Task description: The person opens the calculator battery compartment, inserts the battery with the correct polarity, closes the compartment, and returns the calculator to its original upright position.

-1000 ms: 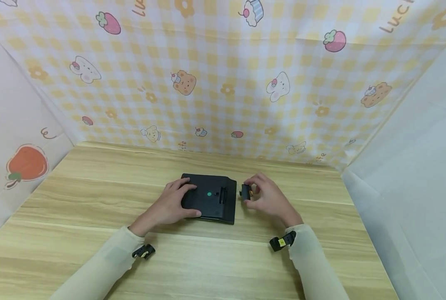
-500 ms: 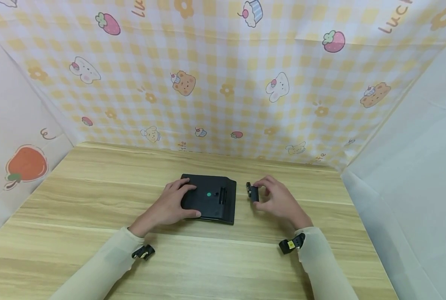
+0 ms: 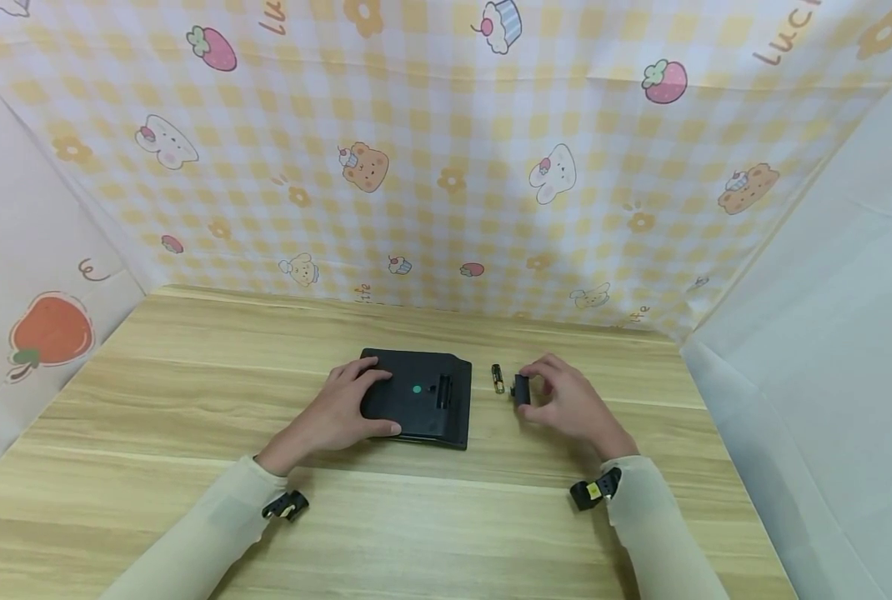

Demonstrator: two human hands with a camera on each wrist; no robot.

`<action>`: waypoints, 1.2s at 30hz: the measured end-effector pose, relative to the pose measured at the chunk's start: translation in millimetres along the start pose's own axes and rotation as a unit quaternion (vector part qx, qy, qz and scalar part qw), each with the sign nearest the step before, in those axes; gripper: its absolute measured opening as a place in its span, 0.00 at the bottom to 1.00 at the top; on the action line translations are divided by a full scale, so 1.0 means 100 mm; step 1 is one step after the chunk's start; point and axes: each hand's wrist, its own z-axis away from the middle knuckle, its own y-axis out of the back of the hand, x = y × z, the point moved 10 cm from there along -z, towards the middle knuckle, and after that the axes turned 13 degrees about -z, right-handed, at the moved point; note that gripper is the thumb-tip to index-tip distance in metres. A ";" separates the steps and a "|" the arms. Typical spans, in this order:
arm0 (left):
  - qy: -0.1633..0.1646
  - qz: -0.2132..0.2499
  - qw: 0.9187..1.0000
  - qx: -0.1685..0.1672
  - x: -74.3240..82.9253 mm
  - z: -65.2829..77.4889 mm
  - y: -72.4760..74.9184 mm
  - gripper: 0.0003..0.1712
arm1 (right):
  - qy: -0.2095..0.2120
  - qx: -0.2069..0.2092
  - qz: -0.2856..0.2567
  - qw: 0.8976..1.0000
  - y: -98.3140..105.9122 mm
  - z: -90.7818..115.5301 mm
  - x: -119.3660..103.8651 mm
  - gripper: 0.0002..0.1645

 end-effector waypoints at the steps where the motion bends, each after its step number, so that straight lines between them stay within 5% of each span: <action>1: 0.000 0.000 1.000 0.000 0.00 0.00 0.00 0.47 | -0.003 0.000 0.002 1.000 0.01 0.01 0.02 0.35; 36: -0.004 -0.002 1.000 0.000 0.01 0.00 0.01 0.47 | -0.013 0.001 0.020 1.000 0.09 0.12 0.21 0.33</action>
